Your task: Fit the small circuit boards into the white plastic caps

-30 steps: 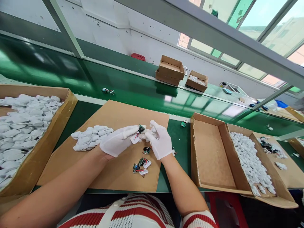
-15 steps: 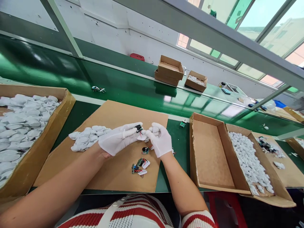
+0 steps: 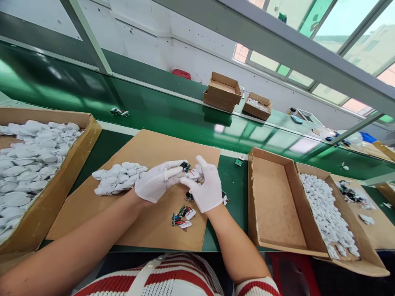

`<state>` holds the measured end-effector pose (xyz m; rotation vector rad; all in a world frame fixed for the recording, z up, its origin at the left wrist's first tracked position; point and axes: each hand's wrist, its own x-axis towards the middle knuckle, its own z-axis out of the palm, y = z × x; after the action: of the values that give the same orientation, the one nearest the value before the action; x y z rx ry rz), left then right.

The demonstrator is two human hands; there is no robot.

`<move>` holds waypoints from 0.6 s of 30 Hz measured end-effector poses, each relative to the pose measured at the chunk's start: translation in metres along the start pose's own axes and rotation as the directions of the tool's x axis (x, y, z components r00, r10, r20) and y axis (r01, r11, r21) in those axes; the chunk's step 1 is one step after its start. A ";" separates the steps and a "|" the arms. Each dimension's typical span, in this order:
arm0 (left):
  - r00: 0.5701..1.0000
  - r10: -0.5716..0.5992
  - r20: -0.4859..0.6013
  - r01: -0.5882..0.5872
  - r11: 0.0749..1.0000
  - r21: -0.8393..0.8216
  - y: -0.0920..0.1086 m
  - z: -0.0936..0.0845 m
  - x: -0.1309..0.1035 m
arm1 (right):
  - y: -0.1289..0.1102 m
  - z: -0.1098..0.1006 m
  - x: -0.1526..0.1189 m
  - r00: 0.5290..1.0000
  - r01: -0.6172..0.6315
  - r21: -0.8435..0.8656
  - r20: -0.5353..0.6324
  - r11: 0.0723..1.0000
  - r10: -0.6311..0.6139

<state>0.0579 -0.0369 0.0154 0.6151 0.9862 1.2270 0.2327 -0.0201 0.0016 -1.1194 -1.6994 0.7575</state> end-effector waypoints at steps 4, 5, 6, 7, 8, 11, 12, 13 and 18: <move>0.986 -0.078 0.145 0.090 0.993 -0.080 0.002 0.000 -0.003 | 0.004 0.002 0.000 0.999 0.050 0.020 0.014 0.999 -0.051; 0.983 -0.102 0.153 0.114 0.991 -0.070 0.002 -0.002 -0.003 | 0.005 0.002 0.001 0.998 0.053 0.027 0.018 0.998 -0.054; 0.981 -0.123 0.150 0.133 0.989 -0.058 0.002 -0.005 -0.002 | 0.006 0.002 0.001 0.998 0.060 0.023 0.025 0.998 -0.061; 0.979 -0.140 0.148 0.149 0.987 -0.053 0.002 -0.007 -0.001 | 0.006 0.001 0.001 0.997 0.075 0.007 0.034 0.997 -0.075; 0.977 -0.149 0.153 0.160 0.985 -0.058 0.002 -0.010 0.001 | 0.004 -0.001 0.001 0.995 0.100 -0.020 0.029 0.995 -0.100; 0.971 -0.136 0.199 0.166 0.976 -0.142 0.000 -0.016 0.005 | -0.010 -0.010 -0.001 0.965 0.230 -0.163 -0.085 0.959 -0.246; 0.970 -0.127 0.208 0.165 0.971 -0.175 0.000 -0.016 0.007 | -0.021 -0.015 -0.001 0.945 0.273 -0.217 -0.121 0.937 -0.303; 0.970 -0.117 0.213 0.160 0.967 -0.200 0.000 -0.016 0.008 | -0.034 -0.020 -0.002 0.927 0.310 -0.264 -0.130 0.913 -0.352; 0.907 -0.065 0.416 0.170 0.960 -0.221 0.006 -0.006 0.010 | -0.127 -0.040 -0.013 0.823 0.563 -0.276 0.271 0.779 -0.499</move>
<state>0.0496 -0.0265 0.0148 0.5688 0.4996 1.0393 0.2282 -0.0818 0.1203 -0.7278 -2.2332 0.2008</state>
